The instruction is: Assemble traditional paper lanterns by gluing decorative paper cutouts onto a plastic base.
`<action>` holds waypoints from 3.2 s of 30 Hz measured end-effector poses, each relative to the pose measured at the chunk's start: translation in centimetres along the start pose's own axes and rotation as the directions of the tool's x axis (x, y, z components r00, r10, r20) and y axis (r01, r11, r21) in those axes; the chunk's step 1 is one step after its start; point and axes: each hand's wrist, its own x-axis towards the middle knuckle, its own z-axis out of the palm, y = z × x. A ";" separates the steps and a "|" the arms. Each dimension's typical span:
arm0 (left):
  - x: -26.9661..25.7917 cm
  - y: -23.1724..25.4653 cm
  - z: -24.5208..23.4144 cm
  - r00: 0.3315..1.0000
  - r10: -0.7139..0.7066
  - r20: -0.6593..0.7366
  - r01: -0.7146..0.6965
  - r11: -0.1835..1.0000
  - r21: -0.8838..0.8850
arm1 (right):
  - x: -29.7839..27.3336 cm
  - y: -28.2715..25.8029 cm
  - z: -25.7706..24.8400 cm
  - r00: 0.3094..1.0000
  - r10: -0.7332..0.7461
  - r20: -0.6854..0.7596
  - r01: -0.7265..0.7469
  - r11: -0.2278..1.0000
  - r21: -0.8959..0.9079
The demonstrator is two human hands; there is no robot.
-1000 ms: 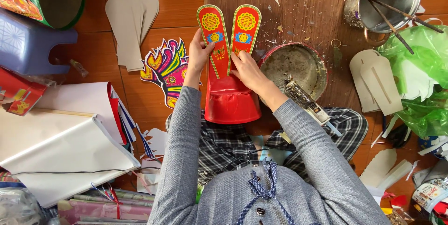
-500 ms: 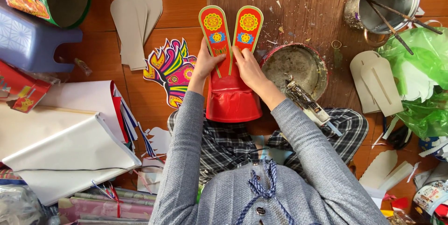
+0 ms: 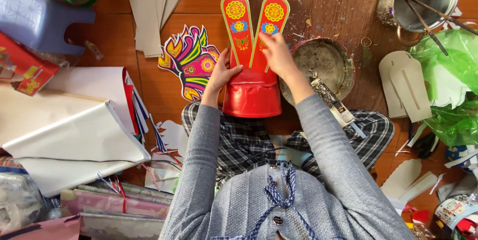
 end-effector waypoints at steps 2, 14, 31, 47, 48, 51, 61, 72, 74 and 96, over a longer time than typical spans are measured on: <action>-1.0 0.6 0.0 1.000 -0.008 0.000 0.008 0.999 -0.035 | -1.1 -0.4 -0.5 0.998 -0.048 -0.027 0.046 0.997 -0.061; 0.2 -2.9 -3.6 0.963 0.169 -0.208 -0.152 0.984 0.095 | -9.5 -1.5 -2.9 0.990 -0.139 -0.017 0.132 0.963 -0.235; 3.9 -3.7 -14.3 0.537 0.615 -0.578 0.493 0.327 0.806 | -30.8 -4.3 -4.6 0.466 0.885 -0.005 -0.625 0.333 0.706; -1.6 -1.0 -14.6 0.384 0.707 -0.594 0.114 0.602 0.790 | -32.1 3.5 -3.1 0.372 0.921 -0.116 -0.515 0.308 0.800; -1.6 -0.8 -14.6 0.337 0.701 -0.629 0.195 0.602 0.775 | -32.1 3.9 -2.9 0.371 0.921 -0.117 -0.524 0.312 0.793; -5.2 3.0 -11.9 0.175 0.802 -0.571 0.004 0.579 0.815 | -32.0 -2.4 -4.7 0.470 0.627 -0.621 -0.686 0.702 0.189; -21.1 9.8 15.4 0.126 0.961 0.247 -0.767 -0.063 0.638 | -19.8 -14.2 -2.5 0.990 0.059 -0.129 0.073 0.563 0.823; -22.2 13.6 10.5 0.905 0.425 0.012 -0.423 0.904 -0.066 | -20.7 -13.4 -8.5 0.898 0.422 -0.126 0.065 0.156 0.986; -20.3 11.6 10.1 0.935 0.354 -0.006 -0.350 0.923 -0.158 | -21.1 -12.2 -7.9 0.894 0.433 -0.119 0.053 0.160 0.986; -22.2 12.2 6.2 0.786 0.508 -0.353 -0.501 0.857 0.118 | -23.7 3.6 -1.1 0.594 0.781 0.196 -0.047 -0.210 0.977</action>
